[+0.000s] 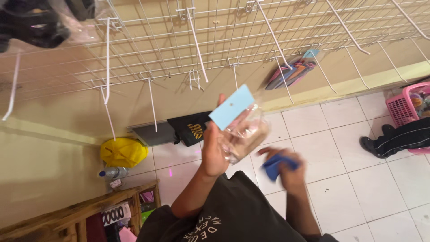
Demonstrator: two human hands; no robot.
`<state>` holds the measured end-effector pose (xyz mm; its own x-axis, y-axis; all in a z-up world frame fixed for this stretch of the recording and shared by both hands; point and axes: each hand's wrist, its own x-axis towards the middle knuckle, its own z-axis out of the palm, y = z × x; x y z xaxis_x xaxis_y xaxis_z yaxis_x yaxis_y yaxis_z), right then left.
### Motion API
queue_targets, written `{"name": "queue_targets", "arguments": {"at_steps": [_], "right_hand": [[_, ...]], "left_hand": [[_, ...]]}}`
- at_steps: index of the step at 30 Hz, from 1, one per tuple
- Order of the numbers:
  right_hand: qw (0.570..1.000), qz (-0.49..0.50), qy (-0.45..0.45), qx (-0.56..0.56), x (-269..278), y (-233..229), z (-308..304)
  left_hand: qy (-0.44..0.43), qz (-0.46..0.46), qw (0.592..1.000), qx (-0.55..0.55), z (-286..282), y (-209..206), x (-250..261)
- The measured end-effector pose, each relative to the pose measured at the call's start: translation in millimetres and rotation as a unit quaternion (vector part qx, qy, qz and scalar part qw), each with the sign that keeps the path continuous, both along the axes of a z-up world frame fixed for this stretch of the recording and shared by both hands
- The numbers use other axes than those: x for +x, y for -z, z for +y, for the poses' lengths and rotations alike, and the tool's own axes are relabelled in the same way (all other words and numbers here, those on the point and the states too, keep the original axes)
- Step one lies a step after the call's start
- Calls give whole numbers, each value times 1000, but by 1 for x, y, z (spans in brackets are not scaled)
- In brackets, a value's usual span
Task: The person wipes individual packaged hair accessories with a blue cloth and then hangs them onto a wire display rack.
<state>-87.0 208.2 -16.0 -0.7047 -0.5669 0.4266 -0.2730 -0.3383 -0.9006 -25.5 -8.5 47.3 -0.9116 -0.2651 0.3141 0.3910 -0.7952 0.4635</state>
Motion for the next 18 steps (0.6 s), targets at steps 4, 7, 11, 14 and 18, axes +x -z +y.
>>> {"name": "queue_targets", "arguments": {"at_steps": [4, 7, 11, 14, 18], "right_hand": [[956, -69, 241, -150, -24, -20, -1], [898, 179, 368, -165, -32, -43, -20], [879, 383, 249, 138, -12, -57, -32], [889, 404, 191, 96, 4, -47, -29], [979, 167, 103, 48, -9, -42, -4]], "left_hand": [[33, -2, 997, -66, 15, -12, -1], [26, 6, 984, -176, 20, -7, 2], [41, -32, 987, -152, 20, -3, -1], [68, -3, 998, 17, 12, -14, 2], [16, 37, 997, 71, 0, -18, 8]]}}
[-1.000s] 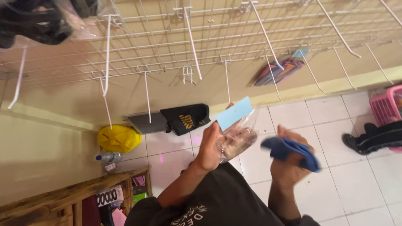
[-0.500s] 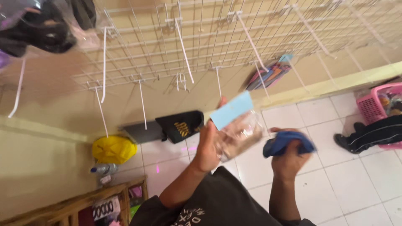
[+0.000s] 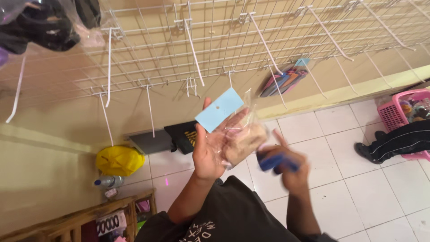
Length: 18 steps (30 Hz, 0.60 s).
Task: The person wipes individual packaged hair accessories with a blue cloth and then hangs them onto a wire display rack.
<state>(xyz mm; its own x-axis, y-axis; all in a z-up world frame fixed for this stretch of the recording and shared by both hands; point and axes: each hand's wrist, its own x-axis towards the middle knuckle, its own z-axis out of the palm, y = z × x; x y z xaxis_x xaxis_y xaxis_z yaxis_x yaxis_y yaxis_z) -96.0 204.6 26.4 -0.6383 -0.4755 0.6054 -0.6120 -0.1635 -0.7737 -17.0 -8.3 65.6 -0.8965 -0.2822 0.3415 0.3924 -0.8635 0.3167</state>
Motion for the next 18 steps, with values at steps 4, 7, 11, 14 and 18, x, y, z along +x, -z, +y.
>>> {"name": "queue_targets", "arguments": {"at_steps": [4, 7, 11, 14, 18], "right_hand": [[956, -162, 202, -138, -11, -20, -13], [948, 216, 233, 3, -8, -42, -37], [941, 278, 133, 140, 14, -38, -68], [965, 222, 27, 139, 30, -19, -50], [912, -278, -65, -295, 18, 22, -40]], "left_hand": [[1, 11, 998, -56, 7, 20, 1], [-12, 10, 993, -114, 13, 39, -1], [-34, -33, 985, -164, 17, 39, -4], [-43, -42, 991, -117, 7, 27, -4], [-17, -11, 997, -71, 2, 37, 3]]}}
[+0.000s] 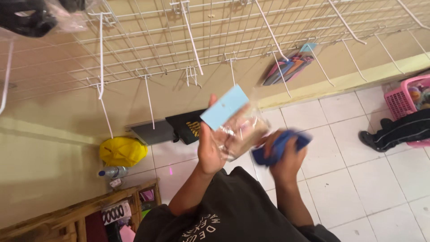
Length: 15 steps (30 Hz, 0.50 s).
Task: The person wipes individual packaged hair accessories with a blue cloth and then hangs them onto a wire display rack.
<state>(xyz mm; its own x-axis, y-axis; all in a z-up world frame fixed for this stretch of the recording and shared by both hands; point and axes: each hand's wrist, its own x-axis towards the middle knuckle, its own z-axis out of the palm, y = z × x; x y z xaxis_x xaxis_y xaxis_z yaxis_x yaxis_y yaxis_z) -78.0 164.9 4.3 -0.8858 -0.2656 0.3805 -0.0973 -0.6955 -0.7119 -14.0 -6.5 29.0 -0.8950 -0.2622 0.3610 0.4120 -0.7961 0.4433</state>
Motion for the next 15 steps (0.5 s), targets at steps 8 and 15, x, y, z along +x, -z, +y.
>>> {"name": "queue_targets", "arguments": {"at_steps": [8, 15], "right_hand": [[664, 366, 391, 521, 2, -57, -31], [870, 147, 294, 367, -15, -41, -23]], "left_hand": [[-50, -93, 972, -209, 22, 27, 5], [14, -104, 981, -166, 10, 16, -6]]}}
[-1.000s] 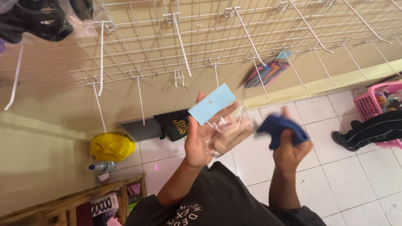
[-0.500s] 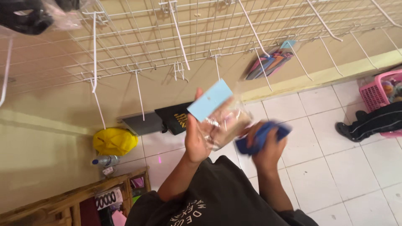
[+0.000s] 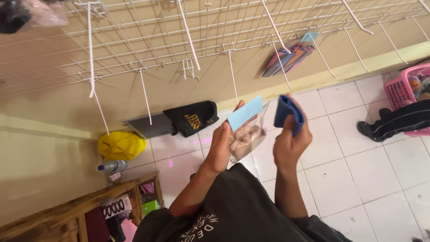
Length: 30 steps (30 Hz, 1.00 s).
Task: The person wipes individual packaged hair accessories with a blue cloth and then hangs them onto a wire display rack.
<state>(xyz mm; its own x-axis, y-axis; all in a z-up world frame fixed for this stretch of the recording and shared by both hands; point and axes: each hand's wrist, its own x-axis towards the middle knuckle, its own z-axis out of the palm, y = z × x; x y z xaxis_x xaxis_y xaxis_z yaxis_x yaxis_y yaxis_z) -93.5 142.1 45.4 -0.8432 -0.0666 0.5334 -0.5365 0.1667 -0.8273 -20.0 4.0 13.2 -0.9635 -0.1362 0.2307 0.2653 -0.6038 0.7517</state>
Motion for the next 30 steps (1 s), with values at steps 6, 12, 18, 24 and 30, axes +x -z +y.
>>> {"name": "queue_targets", "arguments": {"at_steps": [6, 12, 18, 24, 30], "right_hand": [[956, 197, -43, 213, 45, 12, -12], [968, -29, -246, 48, 31, 36, 22], [998, -46, -45, -7, 3, 21, 16], [961, 155, -126, 193, 4, -11, 7], [978, 12, -156, 137, -8, -4, 51]], "left_hand": [[-34, 25, 999, -17, 9, 1, -7], [-17, 1, 988, 150, -33, -18, -2], [40, -29, 982, 181, -28, -22, 9], [94, -22, 976, 197, -20, -13, 10], [154, 26, 943, 295, -33, -8, 12]]}}
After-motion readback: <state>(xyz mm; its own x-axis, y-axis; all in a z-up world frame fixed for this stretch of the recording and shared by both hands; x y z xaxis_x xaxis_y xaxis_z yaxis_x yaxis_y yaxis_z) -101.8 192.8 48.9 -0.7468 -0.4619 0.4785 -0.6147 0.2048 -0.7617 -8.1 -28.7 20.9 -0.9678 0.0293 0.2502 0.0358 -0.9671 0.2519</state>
